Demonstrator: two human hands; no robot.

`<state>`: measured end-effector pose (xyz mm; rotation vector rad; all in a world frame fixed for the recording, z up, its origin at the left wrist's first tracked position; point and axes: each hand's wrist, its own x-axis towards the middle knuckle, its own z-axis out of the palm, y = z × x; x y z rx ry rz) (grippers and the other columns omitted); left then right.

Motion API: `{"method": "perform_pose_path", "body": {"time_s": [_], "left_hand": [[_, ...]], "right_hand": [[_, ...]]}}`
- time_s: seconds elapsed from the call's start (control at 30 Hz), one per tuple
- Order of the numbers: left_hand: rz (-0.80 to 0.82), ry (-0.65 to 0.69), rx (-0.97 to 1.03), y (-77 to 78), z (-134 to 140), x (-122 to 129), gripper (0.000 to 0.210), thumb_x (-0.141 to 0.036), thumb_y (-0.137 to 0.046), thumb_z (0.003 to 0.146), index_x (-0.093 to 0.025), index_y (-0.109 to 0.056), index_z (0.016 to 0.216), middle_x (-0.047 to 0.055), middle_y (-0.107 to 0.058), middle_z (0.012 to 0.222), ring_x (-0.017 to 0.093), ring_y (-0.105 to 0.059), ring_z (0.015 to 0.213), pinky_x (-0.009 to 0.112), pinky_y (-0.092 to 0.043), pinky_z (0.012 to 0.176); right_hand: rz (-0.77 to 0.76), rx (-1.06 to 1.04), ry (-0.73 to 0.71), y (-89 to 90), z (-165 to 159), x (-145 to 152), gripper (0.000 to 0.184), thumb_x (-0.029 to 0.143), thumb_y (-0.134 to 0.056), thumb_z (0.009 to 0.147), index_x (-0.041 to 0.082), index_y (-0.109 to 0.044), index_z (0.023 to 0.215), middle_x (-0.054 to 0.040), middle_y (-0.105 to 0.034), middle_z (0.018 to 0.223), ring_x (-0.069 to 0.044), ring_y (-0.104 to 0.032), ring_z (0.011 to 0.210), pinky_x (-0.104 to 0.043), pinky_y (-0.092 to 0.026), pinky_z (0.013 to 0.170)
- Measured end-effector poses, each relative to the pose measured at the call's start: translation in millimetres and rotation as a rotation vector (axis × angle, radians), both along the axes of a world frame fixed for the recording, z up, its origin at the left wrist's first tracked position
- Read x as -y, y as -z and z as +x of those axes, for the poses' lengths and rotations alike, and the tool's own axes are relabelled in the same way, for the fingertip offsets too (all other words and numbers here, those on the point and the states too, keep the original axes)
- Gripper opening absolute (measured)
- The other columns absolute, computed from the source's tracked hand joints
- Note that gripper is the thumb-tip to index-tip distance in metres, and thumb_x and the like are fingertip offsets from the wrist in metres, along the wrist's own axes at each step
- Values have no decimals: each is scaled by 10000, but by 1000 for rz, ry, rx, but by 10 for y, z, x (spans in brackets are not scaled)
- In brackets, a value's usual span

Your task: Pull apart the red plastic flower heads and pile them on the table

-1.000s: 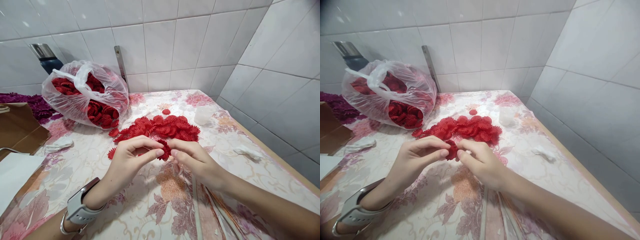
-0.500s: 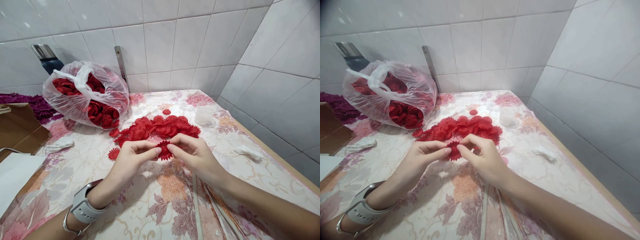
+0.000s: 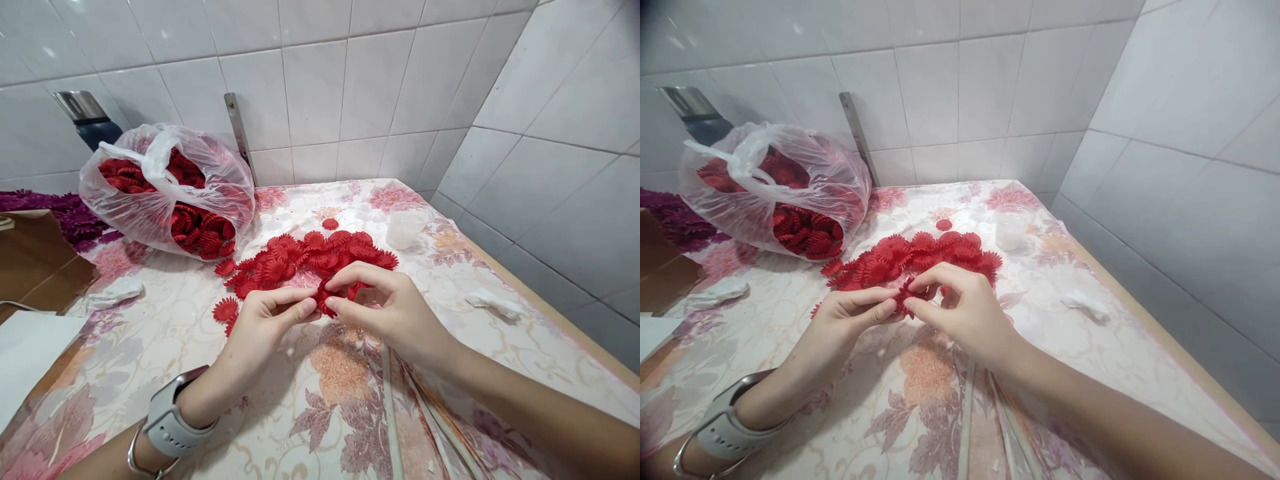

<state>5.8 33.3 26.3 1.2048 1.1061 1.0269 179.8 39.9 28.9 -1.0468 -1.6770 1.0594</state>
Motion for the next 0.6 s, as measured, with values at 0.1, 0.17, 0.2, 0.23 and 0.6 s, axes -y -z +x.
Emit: {"method": "perform_pose_path", "body": {"time_s": [0.1, 0.17, 0.2, 0.23, 0.6], "left_hand": [[47, 12, -89, -6, -2, -2, 130, -219, -707, 703, -228, -771, 816, 20, -760, 819, 209, -684, 803, 307, -537, 748], [95, 33, -151, -15, -1, 0, 135, -222, -697, 721, -235, -771, 833, 20, -758, 852, 211, -677, 824, 295, -524, 752], [114, 44, -167, -19, 0, 3, 141, -219, -692, 731, -240, -771, 846, 17, -758, 865, 208, -674, 834, 286, -517, 754], [126, 54, -174, -23, 0, 7, 148, -215, -686, 739, -245, -770, 858, 14, -758, 873, 205, -671, 841, 277, -511, 755], [140, 46, -187, -34, -5, 14, 164, -194, -694, 740, -258, -769, 871, -2, -750, 854, 185, -648, 822, 247, -477, 735]], "right_hand": [[-187, -151, -57, 35, 12, -28, 131, 295, -681, 737, 196, -631, 806, -11, -611, 786, -143, -583, 645, -248, -475, 502], [-262, -209, -83, 59, 14, -42, 159, 313, -693, 728, 192, -623, 805, -8, -604, 773, -141, -584, 642, -238, -475, 482], [-280, -225, -88, 69, 12, -46, 165, 316, -699, 724, 190, -621, 798, -7, -603, 768, -139, -584, 643, -234, -473, 479], [-290, -236, -89, 76, 9, -49, 169, 316, -706, 718, 189, -621, 788, -4, -602, 767, -136, -584, 644, -229, -471, 478], [-289, -261, -100, 94, 12, -50, 134, 275, -709, 724, 187, -630, 786, -6, -592, 809, -130, -576, 695, -235, -462, 551]]}}
